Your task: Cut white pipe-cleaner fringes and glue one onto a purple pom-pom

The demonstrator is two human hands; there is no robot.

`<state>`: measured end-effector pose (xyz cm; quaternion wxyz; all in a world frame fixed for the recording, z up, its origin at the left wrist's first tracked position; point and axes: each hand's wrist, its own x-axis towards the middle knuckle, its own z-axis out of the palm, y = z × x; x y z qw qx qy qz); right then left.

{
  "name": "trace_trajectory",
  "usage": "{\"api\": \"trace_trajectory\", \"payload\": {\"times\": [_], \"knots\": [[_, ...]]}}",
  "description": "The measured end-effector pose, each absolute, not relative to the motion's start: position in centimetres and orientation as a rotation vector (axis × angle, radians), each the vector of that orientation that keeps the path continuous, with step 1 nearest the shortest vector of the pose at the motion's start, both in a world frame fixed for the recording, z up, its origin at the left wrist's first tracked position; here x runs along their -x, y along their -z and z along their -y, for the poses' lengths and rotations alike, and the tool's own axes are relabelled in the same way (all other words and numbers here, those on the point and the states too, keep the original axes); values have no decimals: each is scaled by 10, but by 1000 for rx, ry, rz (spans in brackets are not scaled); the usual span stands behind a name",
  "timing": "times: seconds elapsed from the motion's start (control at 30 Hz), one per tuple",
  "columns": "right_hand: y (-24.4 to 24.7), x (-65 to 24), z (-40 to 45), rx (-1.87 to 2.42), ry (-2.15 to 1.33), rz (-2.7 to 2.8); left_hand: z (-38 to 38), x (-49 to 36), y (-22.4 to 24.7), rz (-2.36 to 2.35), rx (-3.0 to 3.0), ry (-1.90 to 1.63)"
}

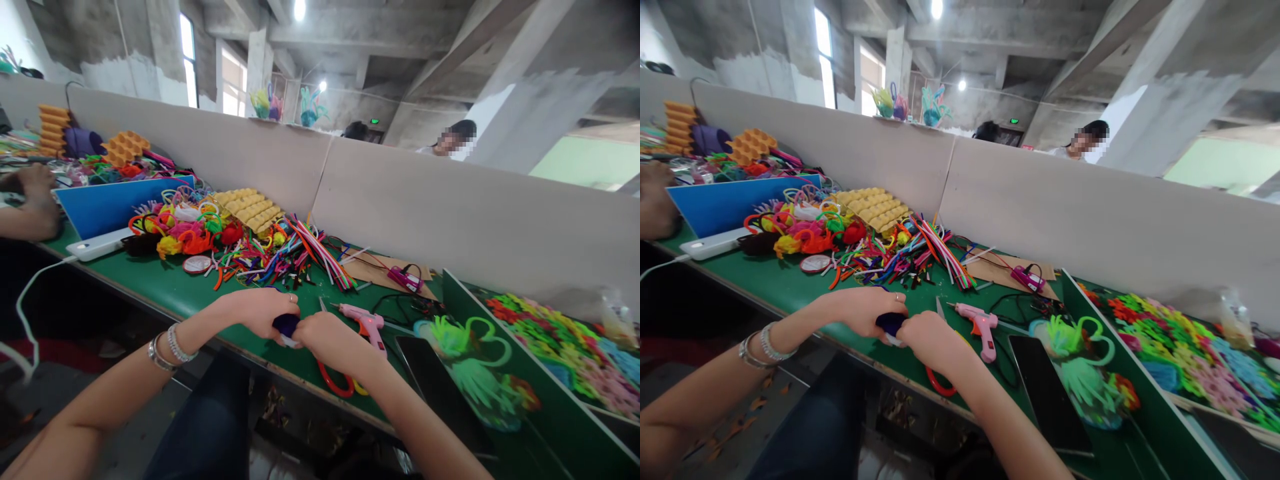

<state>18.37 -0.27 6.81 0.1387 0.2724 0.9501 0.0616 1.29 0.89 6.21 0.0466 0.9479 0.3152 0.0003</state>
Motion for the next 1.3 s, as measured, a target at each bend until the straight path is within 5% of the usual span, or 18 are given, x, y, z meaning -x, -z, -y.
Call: {"api": "trace_trajectory", "payload": {"times": [0.73,1.17,1.3], "knots": [[-83,-188,6,-780,157,-2713,-7,-13,-70,-764,-2793,-61],[-77,-195,-16,-719,784,-2604,-4,-12,-71,-787,-2777,-50],[-86,-196,-13,-750,671,-2569,-5,-13,-72,-806,-2787,-38]]}}
